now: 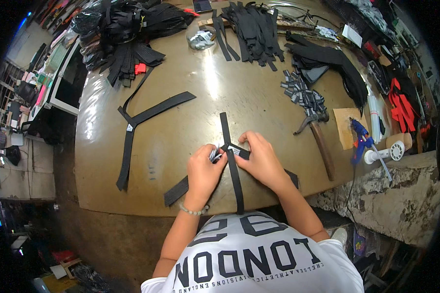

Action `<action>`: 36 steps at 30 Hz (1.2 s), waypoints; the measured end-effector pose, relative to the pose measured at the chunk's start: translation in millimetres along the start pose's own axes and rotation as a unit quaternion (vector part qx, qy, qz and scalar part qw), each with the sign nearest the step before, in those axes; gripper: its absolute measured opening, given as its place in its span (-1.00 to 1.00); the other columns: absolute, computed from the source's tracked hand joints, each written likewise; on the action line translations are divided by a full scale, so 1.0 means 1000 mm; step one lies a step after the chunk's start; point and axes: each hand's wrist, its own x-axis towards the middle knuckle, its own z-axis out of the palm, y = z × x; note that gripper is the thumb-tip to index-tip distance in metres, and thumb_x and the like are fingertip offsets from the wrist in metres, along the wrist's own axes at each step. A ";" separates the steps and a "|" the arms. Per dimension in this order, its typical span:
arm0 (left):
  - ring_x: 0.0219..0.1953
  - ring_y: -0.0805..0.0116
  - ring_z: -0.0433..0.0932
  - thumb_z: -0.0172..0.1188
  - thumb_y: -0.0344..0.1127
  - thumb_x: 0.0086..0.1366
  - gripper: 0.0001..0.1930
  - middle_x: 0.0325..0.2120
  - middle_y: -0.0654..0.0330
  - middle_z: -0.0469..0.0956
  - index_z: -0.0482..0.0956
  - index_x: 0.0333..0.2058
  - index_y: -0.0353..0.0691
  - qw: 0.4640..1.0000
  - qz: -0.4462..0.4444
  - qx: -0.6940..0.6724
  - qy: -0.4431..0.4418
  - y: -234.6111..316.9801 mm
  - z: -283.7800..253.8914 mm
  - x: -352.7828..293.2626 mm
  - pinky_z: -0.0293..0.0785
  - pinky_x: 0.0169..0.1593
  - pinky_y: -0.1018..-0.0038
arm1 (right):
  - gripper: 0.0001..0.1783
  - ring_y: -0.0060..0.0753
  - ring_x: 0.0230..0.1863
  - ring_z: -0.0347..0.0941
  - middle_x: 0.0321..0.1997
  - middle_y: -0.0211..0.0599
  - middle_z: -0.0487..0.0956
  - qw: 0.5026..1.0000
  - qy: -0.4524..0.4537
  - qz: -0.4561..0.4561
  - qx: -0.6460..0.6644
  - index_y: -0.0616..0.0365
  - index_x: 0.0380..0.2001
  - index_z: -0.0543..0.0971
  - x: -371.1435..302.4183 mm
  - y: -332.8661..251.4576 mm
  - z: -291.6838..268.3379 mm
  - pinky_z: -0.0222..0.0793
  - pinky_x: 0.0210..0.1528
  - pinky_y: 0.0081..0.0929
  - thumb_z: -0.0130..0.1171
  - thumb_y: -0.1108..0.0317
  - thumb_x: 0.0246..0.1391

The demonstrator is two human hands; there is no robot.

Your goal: The person cuts black fabric straps with shears, then uses a hot glue gun and a hammer to attach small metal buckles to the strap ends. They repeatedly apply glue, position buckles, and tap them into place, stacking finished pieces on the table.

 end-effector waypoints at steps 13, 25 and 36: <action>-0.46 0.04 0.54 0.34 -0.17 0.16 -0.75 -0.48 0.06 0.55 0.60 -0.29 -0.20 0.997 0.028 0.075 -0.008 0.004 0.001 -0.009 0.44 -0.38 0.24 | -0.87 -0.09 -0.32 0.56 -0.33 -0.03 0.60 0.993 -0.098 -0.063 -0.035 0.26 -0.37 0.63 0.080 0.033 0.011 0.44 -0.24 -0.33 0.14 0.56 -0.03; -0.46 0.16 0.51 0.21 -0.30 0.24 -0.67 -0.48 0.17 0.39 0.56 0.00 0.05 0.976 0.062 0.185 -0.099 0.006 -0.024 -0.033 0.44 -0.41 0.29 | -0.48 0.11 0.18 0.30 0.16 0.10 0.42 0.853 0.331 0.001 -0.404 0.25 0.14 0.41 -0.026 0.077 -0.077 0.19 0.23 -0.09 0.14 0.21 0.18; -0.57 0.61 0.26 -0.09 -0.30 0.48 -0.76 -0.65 0.35 0.31 0.49 -0.08 -0.31 0.980 -0.108 -0.168 0.010 -0.017 -0.028 -0.021 0.23 -0.47 0.56 | -0.70 0.31 -0.51 0.49 -0.52 0.14 0.53 0.983 0.021 -0.141 -0.118 0.29 -0.12 0.39 -0.061 -0.034 -0.017 0.41 -0.47 0.08 0.03 0.25 0.24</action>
